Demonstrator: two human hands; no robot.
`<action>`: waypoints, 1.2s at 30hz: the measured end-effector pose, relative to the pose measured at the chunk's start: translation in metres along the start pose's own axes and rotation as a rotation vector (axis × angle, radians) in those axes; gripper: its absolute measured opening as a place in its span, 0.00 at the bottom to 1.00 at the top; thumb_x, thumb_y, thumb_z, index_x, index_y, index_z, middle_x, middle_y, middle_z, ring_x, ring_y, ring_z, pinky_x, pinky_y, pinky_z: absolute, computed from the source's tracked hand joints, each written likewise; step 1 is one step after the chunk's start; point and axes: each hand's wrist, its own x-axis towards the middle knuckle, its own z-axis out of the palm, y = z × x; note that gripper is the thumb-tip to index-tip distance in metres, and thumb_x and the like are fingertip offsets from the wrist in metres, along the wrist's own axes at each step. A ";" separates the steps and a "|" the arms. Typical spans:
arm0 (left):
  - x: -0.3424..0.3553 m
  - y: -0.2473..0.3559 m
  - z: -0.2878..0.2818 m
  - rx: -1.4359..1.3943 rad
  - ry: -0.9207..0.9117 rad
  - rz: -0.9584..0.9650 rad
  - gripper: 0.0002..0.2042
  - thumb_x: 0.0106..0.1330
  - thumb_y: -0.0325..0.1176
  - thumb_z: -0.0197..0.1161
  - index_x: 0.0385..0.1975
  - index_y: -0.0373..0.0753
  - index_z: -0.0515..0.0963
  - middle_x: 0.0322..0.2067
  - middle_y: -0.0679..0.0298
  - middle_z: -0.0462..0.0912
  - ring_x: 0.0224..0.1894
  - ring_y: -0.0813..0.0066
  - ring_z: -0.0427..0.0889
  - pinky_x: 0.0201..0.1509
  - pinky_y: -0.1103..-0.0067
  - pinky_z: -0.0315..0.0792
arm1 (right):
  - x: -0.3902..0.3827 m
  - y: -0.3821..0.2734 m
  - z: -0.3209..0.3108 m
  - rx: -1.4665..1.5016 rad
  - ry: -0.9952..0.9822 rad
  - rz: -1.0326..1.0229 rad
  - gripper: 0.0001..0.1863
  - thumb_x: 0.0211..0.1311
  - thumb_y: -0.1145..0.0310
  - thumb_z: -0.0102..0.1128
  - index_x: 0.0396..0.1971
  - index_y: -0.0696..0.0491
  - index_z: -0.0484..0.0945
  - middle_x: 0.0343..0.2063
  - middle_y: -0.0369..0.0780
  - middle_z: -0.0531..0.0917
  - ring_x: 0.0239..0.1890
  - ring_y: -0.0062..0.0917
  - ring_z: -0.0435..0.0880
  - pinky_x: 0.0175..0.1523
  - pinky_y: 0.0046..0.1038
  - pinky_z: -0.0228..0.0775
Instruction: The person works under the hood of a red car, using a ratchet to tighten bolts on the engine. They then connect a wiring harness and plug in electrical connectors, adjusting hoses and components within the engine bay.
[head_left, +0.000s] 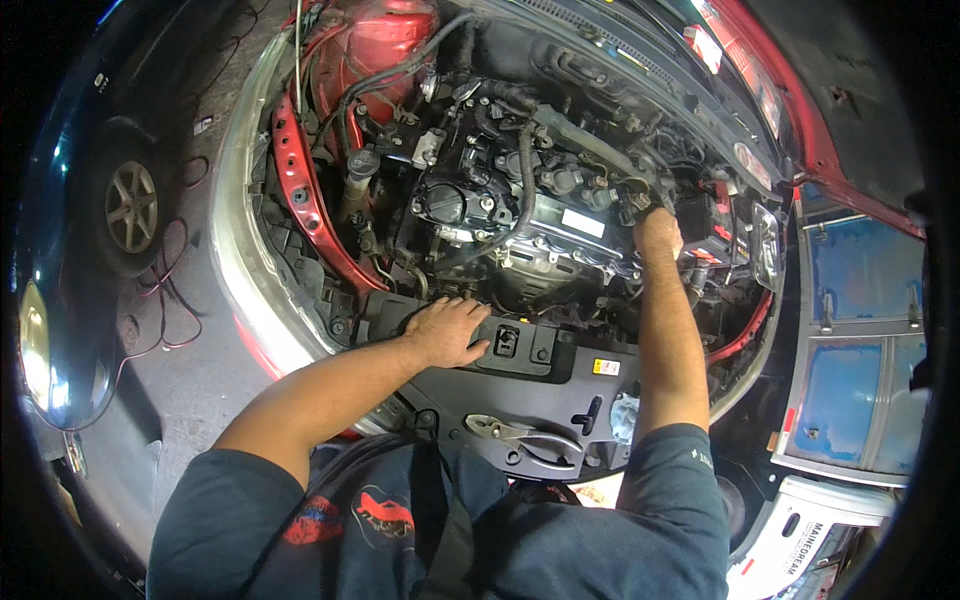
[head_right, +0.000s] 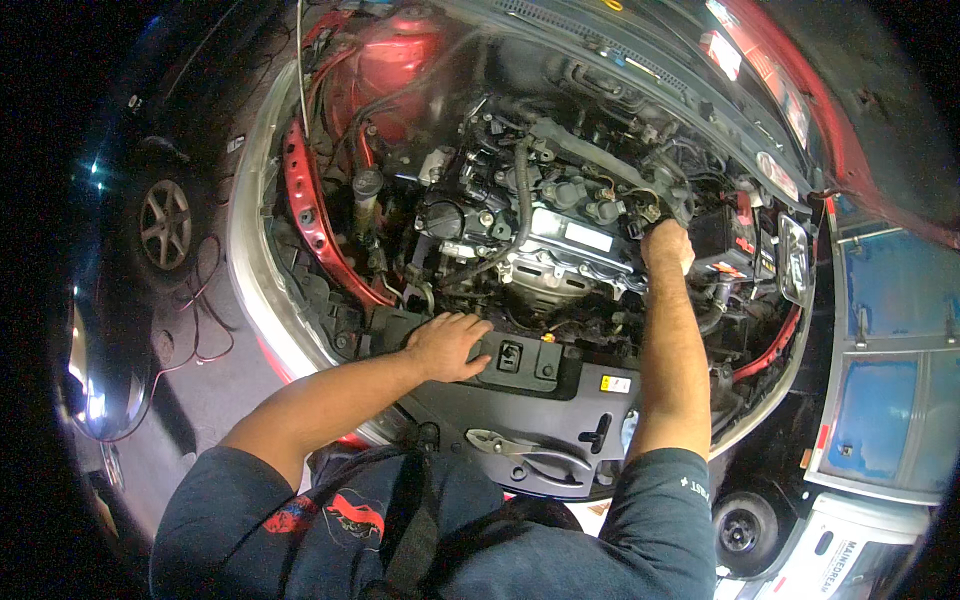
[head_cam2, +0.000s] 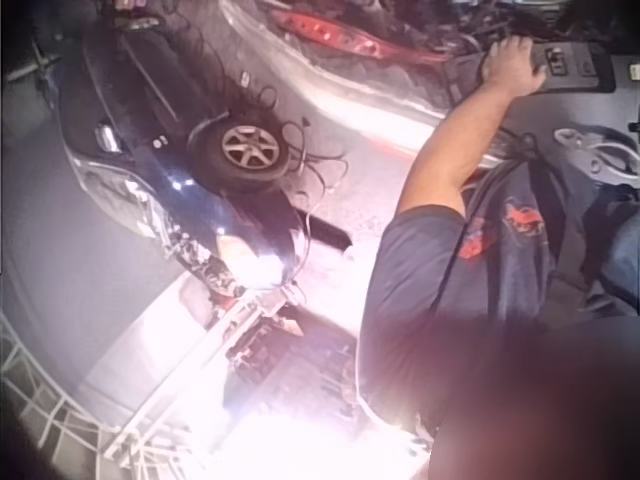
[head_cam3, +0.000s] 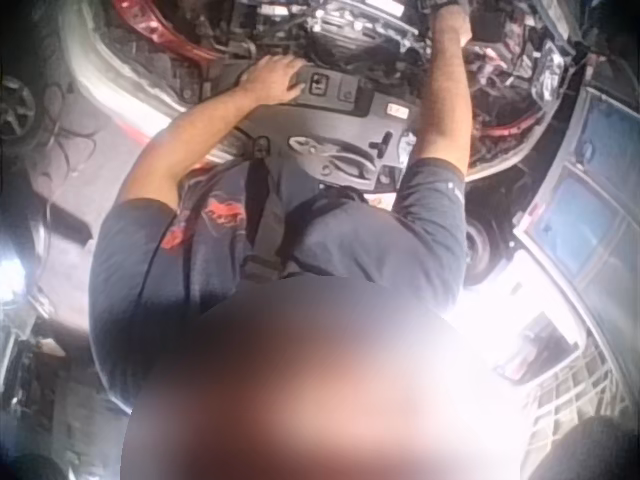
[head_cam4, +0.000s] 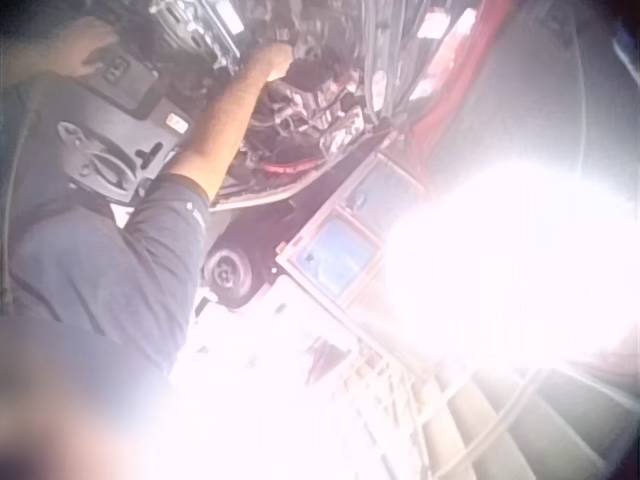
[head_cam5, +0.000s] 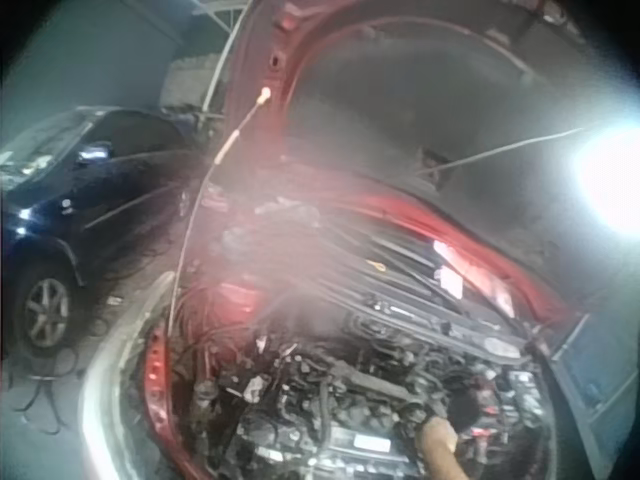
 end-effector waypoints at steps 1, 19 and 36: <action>0.000 0.000 0.000 0.003 -0.005 -0.003 0.30 0.64 0.49 0.63 0.60 0.34 0.72 0.51 0.51 0.78 0.54 0.52 0.78 0.63 0.62 0.70 | 0.000 0.000 0.000 -0.010 -0.003 -0.001 0.16 0.66 0.64 0.58 0.50 0.53 0.85 0.54 0.45 0.85 0.57 0.39 0.84 0.59 0.37 0.77; 0.002 0.004 -0.005 0.019 -0.096 -0.053 0.29 0.67 0.49 0.61 0.61 0.36 0.70 0.54 0.51 0.78 0.58 0.54 0.76 0.68 0.62 0.67 | 0.003 0.006 0.004 0.033 0.019 -0.002 0.15 0.67 0.66 0.55 0.47 0.53 0.86 0.51 0.47 0.86 0.56 0.40 0.85 0.58 0.38 0.78; 0.002 0.008 -0.014 -0.011 -0.080 -0.072 0.29 0.65 0.49 0.63 0.60 0.36 0.72 0.52 0.52 0.79 0.57 0.53 0.77 0.65 0.62 0.69 | 0.006 0.007 0.004 0.011 -0.008 -0.004 0.17 0.69 0.65 0.52 0.49 0.55 0.85 0.52 0.48 0.85 0.56 0.40 0.85 0.59 0.38 0.78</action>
